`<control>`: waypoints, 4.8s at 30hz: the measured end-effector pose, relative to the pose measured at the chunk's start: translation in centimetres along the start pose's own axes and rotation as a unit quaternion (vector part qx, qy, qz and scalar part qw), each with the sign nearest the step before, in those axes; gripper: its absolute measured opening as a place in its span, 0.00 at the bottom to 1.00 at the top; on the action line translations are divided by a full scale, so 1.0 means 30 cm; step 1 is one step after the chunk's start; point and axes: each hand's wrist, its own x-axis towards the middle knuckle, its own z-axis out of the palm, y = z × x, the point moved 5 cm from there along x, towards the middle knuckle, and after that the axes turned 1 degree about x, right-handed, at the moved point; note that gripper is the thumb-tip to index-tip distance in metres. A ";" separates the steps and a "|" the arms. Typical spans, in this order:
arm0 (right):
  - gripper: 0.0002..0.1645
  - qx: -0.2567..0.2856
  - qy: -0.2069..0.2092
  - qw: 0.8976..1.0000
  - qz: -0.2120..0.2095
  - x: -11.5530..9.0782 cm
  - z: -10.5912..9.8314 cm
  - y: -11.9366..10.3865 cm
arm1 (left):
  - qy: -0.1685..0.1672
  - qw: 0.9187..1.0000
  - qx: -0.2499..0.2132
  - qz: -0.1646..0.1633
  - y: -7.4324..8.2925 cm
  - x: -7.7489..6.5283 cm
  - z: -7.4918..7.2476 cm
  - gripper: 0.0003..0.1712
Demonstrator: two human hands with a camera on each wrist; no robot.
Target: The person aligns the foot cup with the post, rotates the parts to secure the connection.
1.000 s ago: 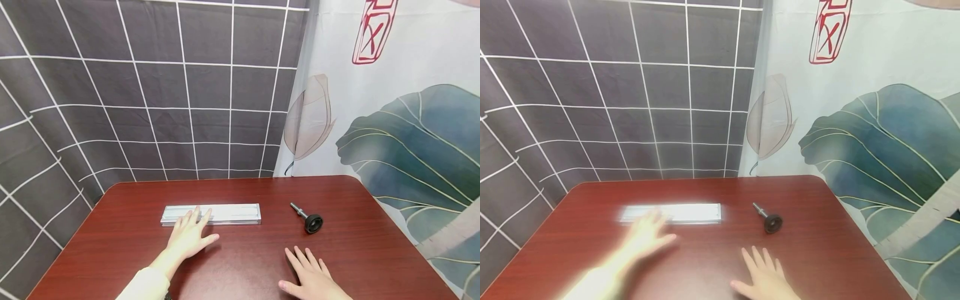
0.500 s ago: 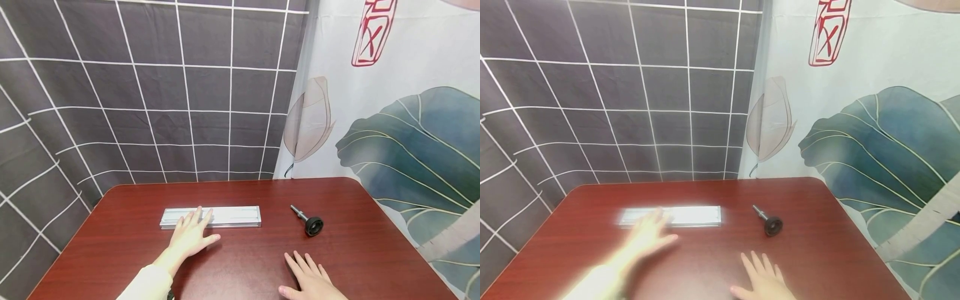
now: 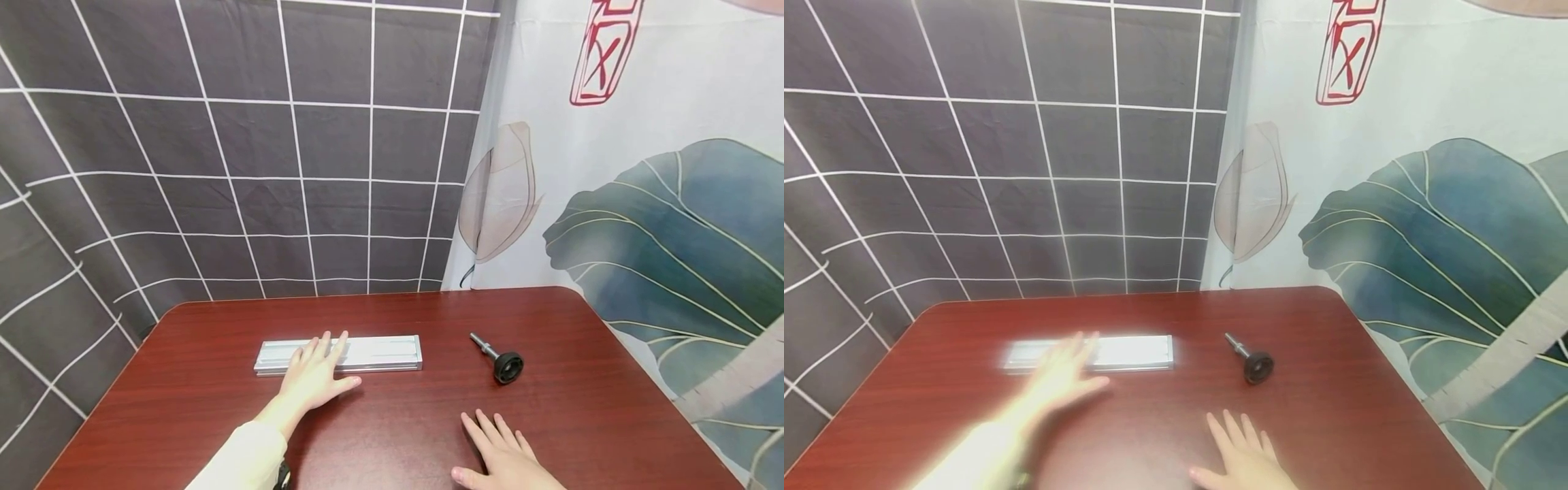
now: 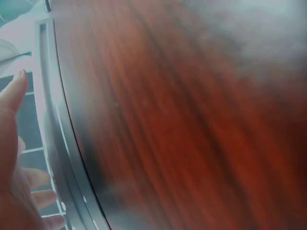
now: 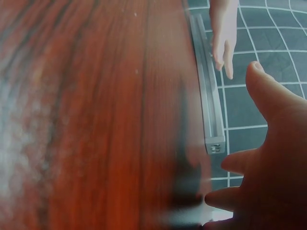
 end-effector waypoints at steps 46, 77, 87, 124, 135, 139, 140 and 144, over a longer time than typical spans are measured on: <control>0.49 0.004 -0.007 1.000 0.010 0.012 0.003 -0.007 | -0.004 0.999 0.034 0.029 0.002 0.119 0.075 0.53; 0.49 0.007 -0.015 1.000 0.013 0.021 0.007 0.011 | 0.035 0.997 0.008 0.063 0.009 0.145 0.064 0.43; 0.49 -0.009 0.002 1.000 -0.012 0.030 0.024 0.016 | 0.041 0.994 0.019 0.099 0.007 0.130 0.068 0.42; 0.50 -0.006 -0.025 1.000 0.005 0.044 0.012 0.026 | 0.169 0.975 0.001 0.142 0.056 -0.063 -0.068 0.37; 0.49 -0.002 -0.007 1.000 -0.011 0.030 0.001 0.012 | 0.183 0.975 -0.019 0.125 0.077 -0.103 -0.103 0.36; 0.49 0.003 -0.017 1.000 0.001 0.032 0.000 0.016 | 0.190 0.973 -0.026 0.127 0.079 -0.119 -0.106 0.36; 0.49 0.005 -0.017 1.000 0.003 0.033 -0.002 0.017 | 0.192 0.973 -0.027 0.128 0.079 -0.122 -0.106 0.36; 0.50 0.012 0.007 1.000 -0.008 0.034 -0.023 0.009 | 0.207 0.968 -0.029 0.136 0.078 -0.135 -0.109 0.36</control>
